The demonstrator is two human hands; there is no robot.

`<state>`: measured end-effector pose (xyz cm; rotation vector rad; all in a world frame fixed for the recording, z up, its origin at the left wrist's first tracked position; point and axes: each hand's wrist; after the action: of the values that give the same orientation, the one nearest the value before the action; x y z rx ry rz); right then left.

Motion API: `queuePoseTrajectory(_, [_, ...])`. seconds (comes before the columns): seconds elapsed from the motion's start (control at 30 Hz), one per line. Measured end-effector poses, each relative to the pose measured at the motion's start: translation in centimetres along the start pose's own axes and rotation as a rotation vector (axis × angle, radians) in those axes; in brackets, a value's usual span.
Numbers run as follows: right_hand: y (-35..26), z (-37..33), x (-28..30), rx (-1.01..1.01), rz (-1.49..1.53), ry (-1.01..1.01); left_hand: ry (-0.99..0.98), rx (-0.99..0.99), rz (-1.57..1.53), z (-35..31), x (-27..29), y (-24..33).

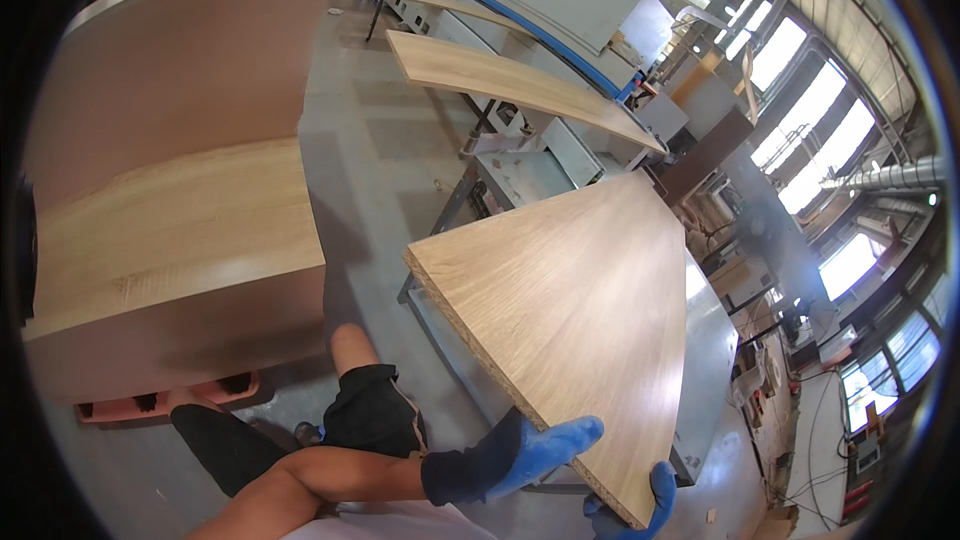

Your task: The person lifts large wooden panels from a work table and places them onto a stack on a pallet.

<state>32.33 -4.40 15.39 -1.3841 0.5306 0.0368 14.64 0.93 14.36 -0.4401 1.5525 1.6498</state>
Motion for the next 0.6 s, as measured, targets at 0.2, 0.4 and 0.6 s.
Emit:
queuePoseTrajectory(0.2, [0.0, -3.2, 1.7, -0.149, 0.172, -0.096, 0.012, 0.045, 0.092, -5.0, -1.4, 3.1])
queuePoseTrajectory(0.4, [8.2, -1.9, 2.6, -0.414, -0.343, -0.548, 0.095, -0.454, 0.053, -11.4, 9.8, 3.8])
queuePoseTrajectory(0.6, [15.2, 4.9, -4.6, -0.635, 0.888, -0.766, 0.618, -0.486, -0.062, -21.7, 15.0, 11.5])
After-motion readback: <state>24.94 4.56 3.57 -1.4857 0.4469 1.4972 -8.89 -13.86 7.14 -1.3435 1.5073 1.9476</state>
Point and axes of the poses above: each hand's wrist, its own z-axis towards the middle knuckle, its own x-axis out of the back of the hand, y = z × x, and after that the axes turned 5 degrees about x, right-handed
